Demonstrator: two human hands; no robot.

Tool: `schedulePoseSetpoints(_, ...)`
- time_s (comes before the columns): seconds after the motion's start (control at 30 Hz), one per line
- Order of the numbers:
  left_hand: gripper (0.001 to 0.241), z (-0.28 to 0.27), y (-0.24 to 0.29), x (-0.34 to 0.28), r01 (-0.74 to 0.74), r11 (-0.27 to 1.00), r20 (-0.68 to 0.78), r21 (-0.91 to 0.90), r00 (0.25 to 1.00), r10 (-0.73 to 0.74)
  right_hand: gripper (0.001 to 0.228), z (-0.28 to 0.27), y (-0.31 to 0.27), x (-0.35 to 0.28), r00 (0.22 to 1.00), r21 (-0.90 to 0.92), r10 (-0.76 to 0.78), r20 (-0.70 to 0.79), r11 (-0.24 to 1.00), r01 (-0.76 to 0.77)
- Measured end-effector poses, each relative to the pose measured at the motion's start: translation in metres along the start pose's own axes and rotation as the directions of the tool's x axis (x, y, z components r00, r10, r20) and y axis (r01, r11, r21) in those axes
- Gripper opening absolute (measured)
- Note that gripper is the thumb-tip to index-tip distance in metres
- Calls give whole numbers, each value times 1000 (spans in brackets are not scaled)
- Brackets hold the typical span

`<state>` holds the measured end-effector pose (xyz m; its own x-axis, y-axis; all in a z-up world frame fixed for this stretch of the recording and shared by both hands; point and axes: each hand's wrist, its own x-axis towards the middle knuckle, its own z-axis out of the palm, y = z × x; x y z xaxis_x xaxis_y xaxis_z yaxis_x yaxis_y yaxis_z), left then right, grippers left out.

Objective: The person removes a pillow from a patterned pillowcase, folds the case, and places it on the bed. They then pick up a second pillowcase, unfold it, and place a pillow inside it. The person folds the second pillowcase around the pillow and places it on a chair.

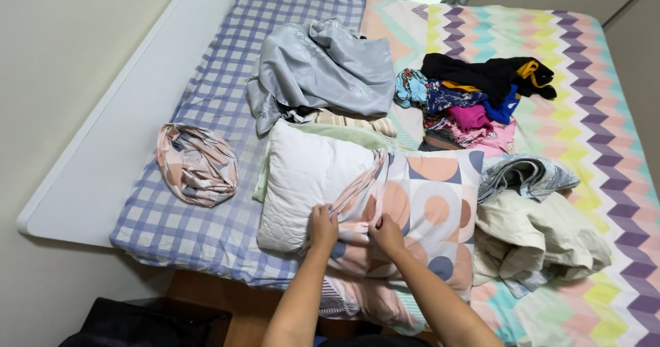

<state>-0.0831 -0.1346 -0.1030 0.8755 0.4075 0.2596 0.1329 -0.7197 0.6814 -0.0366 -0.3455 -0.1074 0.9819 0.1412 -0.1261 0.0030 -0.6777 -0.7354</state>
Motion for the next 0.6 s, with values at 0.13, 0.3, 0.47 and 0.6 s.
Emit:
schedulePoseSetpoints(0.13, 35, -16, 29, 3, 197, 969, 198, 146, 954, -224, 40, 23, 11, -10, 1000, 18, 22, 15, 1000, -23)
schedulePoseSetpoints(0.3, 21, 18, -1, -25, 147, 988, 546, -46, 832, -98, 59, 27, -43, -41, 799, 319, 377, 468, 772, -551)
schedulePoseSetpoints(0.47, 25, -24, -3, -28, 122, 971, 594, -204, 804, 23, 39, 125, 55, -14, 832, 749, 319, 454, 369, -550)
schedulePoseSetpoints(0.6, 43, -84, 20, -24, -97, 993, 418, -60, 901, 113, 39, 95, -13, -27, 838, 893, 415, 354, 117, -435)
